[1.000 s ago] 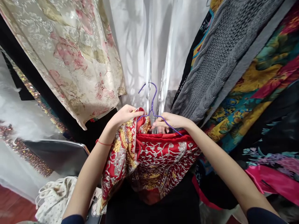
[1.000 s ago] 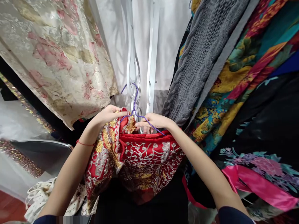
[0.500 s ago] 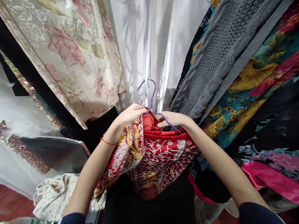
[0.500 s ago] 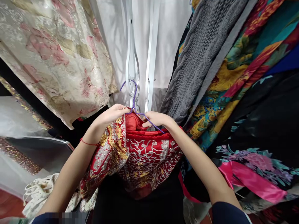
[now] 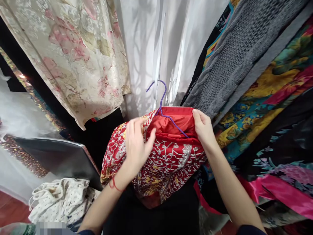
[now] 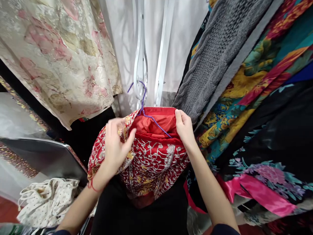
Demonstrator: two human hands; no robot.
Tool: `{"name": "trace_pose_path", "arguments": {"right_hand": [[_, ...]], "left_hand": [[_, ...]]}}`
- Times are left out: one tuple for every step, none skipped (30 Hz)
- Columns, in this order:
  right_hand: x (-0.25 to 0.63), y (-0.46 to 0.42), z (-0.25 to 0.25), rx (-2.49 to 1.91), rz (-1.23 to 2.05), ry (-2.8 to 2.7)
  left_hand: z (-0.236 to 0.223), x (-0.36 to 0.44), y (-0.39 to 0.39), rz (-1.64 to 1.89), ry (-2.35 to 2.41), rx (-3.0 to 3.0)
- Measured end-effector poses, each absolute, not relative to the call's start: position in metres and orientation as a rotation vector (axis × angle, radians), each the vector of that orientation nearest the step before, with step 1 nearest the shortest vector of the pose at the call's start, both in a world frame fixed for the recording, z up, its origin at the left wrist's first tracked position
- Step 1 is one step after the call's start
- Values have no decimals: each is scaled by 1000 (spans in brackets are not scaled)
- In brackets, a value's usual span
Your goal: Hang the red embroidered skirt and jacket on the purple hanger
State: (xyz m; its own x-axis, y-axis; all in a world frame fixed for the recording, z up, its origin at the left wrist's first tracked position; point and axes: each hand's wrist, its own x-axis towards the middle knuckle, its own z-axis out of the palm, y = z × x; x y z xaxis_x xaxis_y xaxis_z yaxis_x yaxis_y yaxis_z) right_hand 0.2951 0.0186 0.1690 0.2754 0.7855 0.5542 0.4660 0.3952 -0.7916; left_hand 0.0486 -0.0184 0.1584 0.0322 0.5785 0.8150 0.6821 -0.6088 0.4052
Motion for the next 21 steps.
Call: {"name": "trace_pose_path", "arguments": {"right_hand": [[291,19,166,-1256,245,-1357],[287,18,165,-1273,186,-1359],[284,18,164,-1286,146,-1368],[282,17,163,-1294,125,-1382],[280,15,164,-1298,118,-1400],[280,14,164,-1296,114,-1416],[280,13,164,-1290,109,-1430],[280,12,165,-1281,103,-1445],[281,12,165,-1275,104,-1463],[282,11,165,-1276,116,-1483],[283,11,166,-1284,146,-1506],[284,11,167,-1294,203,-1534],[286,11,168,-1305,299,-1564],[289,10,170,-1310,431,-1592],[292,9,172,-1305,586,-1619],[295,7,175,-1296,746,-1641],[300,6,177,-1293,894,-1655],[304,4,179,-1304,1015,-1663],[309,3,180,-1331,1097,-1668],[314,2,180,-1366,1144,-1672],[318,1,178,-1402,1166,-1678]], "left_hand": [[140,50,-29,-1623,-1365,-2191],[121,51,-37,-1555,-1456,-2214],[101,52,-41,-1470,-1563,-2189],[83,52,-42,-1370,-1686,-2114],[67,50,-39,-1251,-1811,-2030],[55,47,-33,-1149,-1926,-1954],[46,43,-23,-1074,-2021,-1878],[42,36,-12,-1021,-2104,-1812],[42,29,0,-999,-2169,-1750],[44,20,12,-1012,-2206,-1699],[48,11,24,-1056,-2221,-1649],[53,2,34,-1117,-2213,-1608],[59,-7,44,-1181,-2189,-1579],[64,-16,52,-1240,-2152,-1563],[69,-24,59,-1292,-2105,-1566],[74,-32,66,-1344,-2049,-1591],[79,-40,72,-1402,-1983,-1644],[83,-47,79,-1466,-1913,-1728],[87,-54,85,-1529,-1849,-1835],[91,-60,93,-1582,-1794,-1963],[95,-67,99,-1610,-1755,-2116]]}}
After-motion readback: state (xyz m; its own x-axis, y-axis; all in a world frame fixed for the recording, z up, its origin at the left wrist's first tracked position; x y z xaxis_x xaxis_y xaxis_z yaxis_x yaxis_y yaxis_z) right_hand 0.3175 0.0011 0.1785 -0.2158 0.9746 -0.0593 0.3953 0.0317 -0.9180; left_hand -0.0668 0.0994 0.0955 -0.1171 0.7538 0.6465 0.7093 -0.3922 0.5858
